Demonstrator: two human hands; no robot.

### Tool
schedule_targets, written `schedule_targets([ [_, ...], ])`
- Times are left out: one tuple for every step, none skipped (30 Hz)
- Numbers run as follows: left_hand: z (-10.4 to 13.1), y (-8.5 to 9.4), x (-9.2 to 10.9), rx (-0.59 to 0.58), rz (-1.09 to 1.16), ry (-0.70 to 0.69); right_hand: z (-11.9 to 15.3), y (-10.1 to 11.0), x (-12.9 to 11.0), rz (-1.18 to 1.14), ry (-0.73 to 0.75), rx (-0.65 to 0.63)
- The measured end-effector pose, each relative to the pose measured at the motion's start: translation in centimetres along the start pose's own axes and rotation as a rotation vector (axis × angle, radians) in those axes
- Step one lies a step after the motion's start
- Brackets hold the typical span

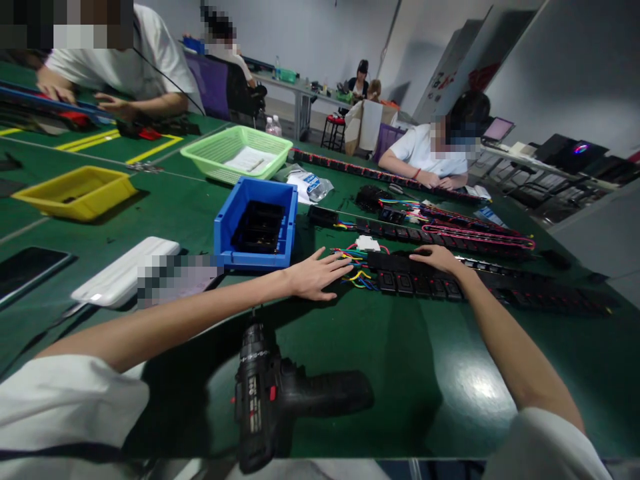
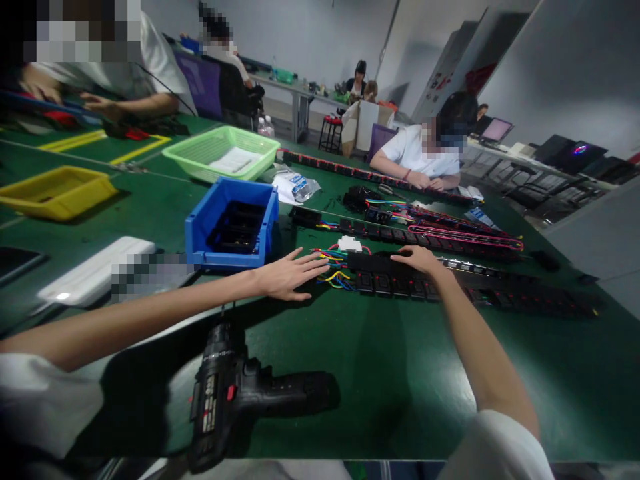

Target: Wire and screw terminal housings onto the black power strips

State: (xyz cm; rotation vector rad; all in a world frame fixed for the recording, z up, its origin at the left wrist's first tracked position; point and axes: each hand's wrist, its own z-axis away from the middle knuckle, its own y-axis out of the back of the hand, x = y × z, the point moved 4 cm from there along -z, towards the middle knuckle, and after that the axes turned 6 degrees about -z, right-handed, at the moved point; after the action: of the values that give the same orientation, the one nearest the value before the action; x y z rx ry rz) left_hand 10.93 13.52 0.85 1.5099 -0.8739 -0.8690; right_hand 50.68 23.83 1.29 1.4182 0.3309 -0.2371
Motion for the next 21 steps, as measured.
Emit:
schedule_targets([
  [0.3, 0.3, 0.2, 0.004, 0.006, 0.005, -0.4, -0.1, -0.3, 0.005, 0.000, -0.030],
  [0.5, 0.6, 0.4, 0.005, 0.012, 0.011, -0.7, -0.2, -0.4, 0.007, -0.004, -0.055],
  [0.7, 0.9, 0.5, 0.005, 0.019, 0.015, -1.0, -0.2, -0.5, 0.008, -0.012, -0.077],
  [0.9, 1.2, 0.6, 0.002, 0.025, 0.019, -1.2, -0.1, -0.5, 0.006, -0.021, -0.098],
  [1.1, 1.4, 0.7, -0.001, 0.029, 0.025, -1.4, -0.1, -0.4, 0.004, -0.028, -0.117],
  [1.2, 1.5, 0.7, -0.002, 0.032, 0.034, -1.5, 0.0, -0.4, 0.002, -0.033, -0.134],
  [1.3, 1.7, 0.6, -0.002, 0.034, 0.043, -1.6, 0.1, -0.4, 0.000, -0.036, -0.149],
  [1.3, 1.8, 0.5, 0.003, 0.036, 0.054, -1.7, 0.1, -0.4, -0.002, -0.038, -0.160],
  [1.3, 1.8, 0.3, 0.010, 0.039, 0.065, -1.8, 0.2, -0.3, -0.002, -0.038, -0.169],
  [1.3, 1.8, 0.1, 0.021, 0.041, 0.073, -1.8, 0.2, -0.3, -0.002, -0.038, -0.176],
  [1.2, 1.9, -0.2, 0.035, 0.043, 0.080, -1.9, 0.2, -0.3, 0.000, -0.037, -0.181],
  [1.1, 1.9, -0.4, 0.049, 0.045, 0.086, -1.9, 0.2, -0.2, 0.003, -0.037, -0.182],
  [1.0, 1.9, -0.7, 0.065, 0.047, 0.093, -1.9, 0.2, -0.1, 0.008, -0.036, -0.177],
  [0.8, 2.0, -0.9, 0.082, 0.049, 0.103, -2.0, 0.3, -0.1, 0.015, -0.036, -0.165],
  [0.6, 2.0, -1.1, 0.097, 0.054, 0.114, -2.0, 0.5, 0.0, 0.022, -0.035, -0.146],
  [0.3, 2.1, -1.4, 0.110, 0.059, 0.127, -2.1, 0.8, 0.1, 0.028, -0.033, -0.120],
  [0.0, 2.1, -1.5, 0.120, 0.065, 0.141, -2.1, 1.1, 0.1, 0.034, -0.030, -0.089],
  [-0.3, 2.2, -1.7, 0.127, 0.069, 0.155, -2.2, 1.6, 0.1, 0.038, -0.026, -0.053],
  [-0.7, 2.2, -1.9, 0.132, 0.071, 0.168, -2.2, 2.2, 0.0, 0.041, -0.019, -0.016],
  [-1.2, 2.3, -2.1, 0.136, 0.071, 0.181, -2.1, 2.9, -0.1, 0.042, -0.010, 0.020],
  [-1.6, 2.3, -2.3, 0.144, 0.069, 0.195, -2.0, 3.5, -0.3, 0.041, 0.002, 0.053],
])
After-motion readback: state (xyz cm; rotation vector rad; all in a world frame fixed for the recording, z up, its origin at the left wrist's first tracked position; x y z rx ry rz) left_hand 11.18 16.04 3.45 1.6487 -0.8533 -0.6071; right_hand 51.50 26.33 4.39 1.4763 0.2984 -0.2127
